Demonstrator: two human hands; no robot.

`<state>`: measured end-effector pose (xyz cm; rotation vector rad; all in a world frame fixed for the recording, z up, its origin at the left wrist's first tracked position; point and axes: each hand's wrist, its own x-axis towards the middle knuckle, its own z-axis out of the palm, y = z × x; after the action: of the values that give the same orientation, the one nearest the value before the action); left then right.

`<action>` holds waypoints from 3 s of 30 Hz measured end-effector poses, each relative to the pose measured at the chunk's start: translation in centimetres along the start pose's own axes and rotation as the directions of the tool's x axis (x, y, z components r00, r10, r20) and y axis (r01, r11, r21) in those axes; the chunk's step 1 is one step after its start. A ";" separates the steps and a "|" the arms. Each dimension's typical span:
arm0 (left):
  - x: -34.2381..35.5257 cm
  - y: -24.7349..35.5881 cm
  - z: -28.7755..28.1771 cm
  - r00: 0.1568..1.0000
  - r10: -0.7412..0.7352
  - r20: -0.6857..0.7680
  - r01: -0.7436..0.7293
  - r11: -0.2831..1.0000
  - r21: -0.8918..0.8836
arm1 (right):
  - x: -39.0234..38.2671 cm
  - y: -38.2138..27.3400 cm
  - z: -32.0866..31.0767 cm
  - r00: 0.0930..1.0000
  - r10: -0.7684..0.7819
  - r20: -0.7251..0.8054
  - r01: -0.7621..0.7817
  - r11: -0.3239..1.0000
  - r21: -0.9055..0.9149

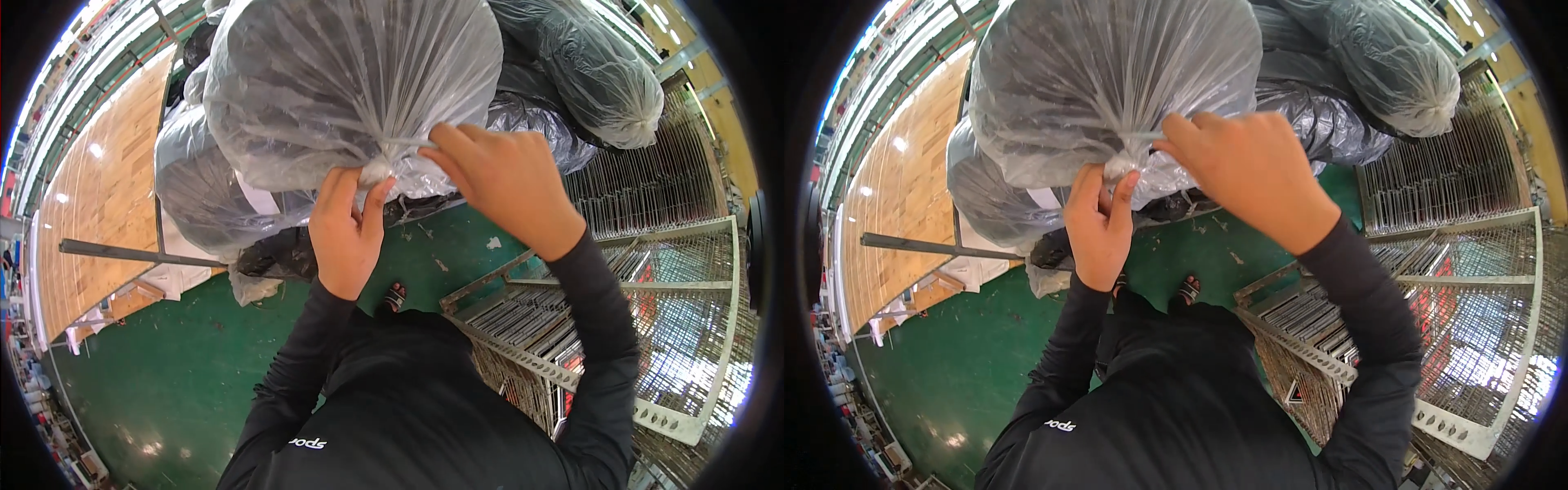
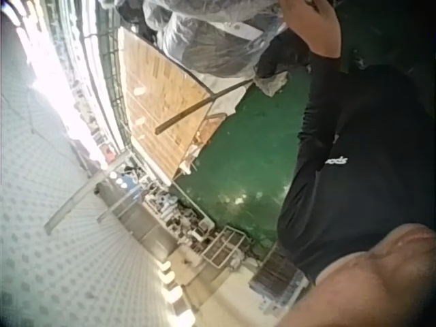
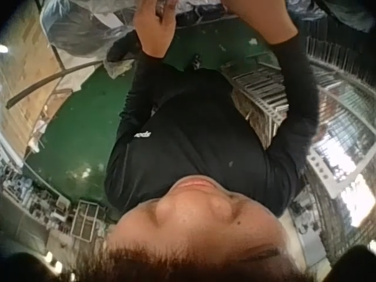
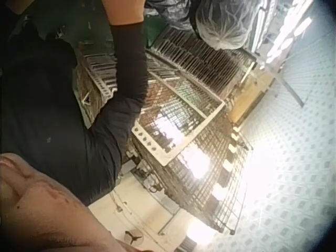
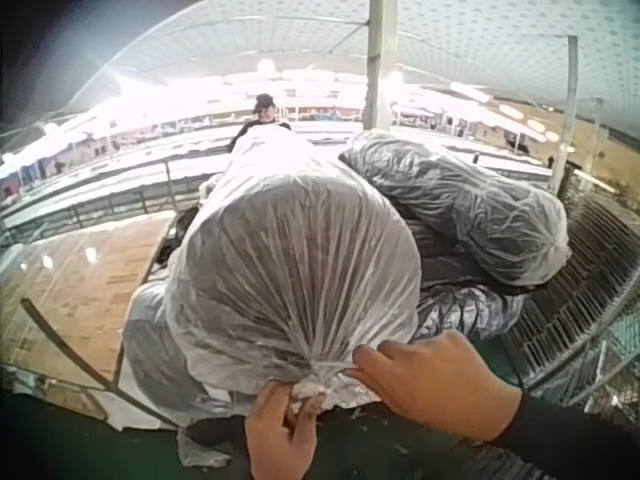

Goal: The recorder unwraps, prepares, and moves large rolls of fabric or plastic material in a manufacturing environment.

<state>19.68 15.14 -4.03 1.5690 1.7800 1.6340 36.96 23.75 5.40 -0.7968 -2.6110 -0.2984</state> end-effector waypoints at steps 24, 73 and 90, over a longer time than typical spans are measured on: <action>-3.1 -2.7 -1.3 0.979 0.146 0.139 -0.133 0.986 -0.101 | -6.1 8.9 -10.5 0.898 -0.015 0.440 0.249 0.842 -0.479; 8.0 5.0 -0.4 0.837 0.546 -0.044 -0.446 0.725 0.525 | -3.9 4.9 -12.7 0.948 0.319 0.012 -0.291 0.848 0.444; 11.2 13.8 -9.6 0.623 0.736 0.267 -0.780 0.558 0.282 | 10.5 -6.7 -22.7 0.969 0.212 0.125 -0.198 0.973 -0.116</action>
<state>15.07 15.94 15.63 2.8685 1.4605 1.4522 32.05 16.37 29.74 -1.1518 -2.6257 -0.3311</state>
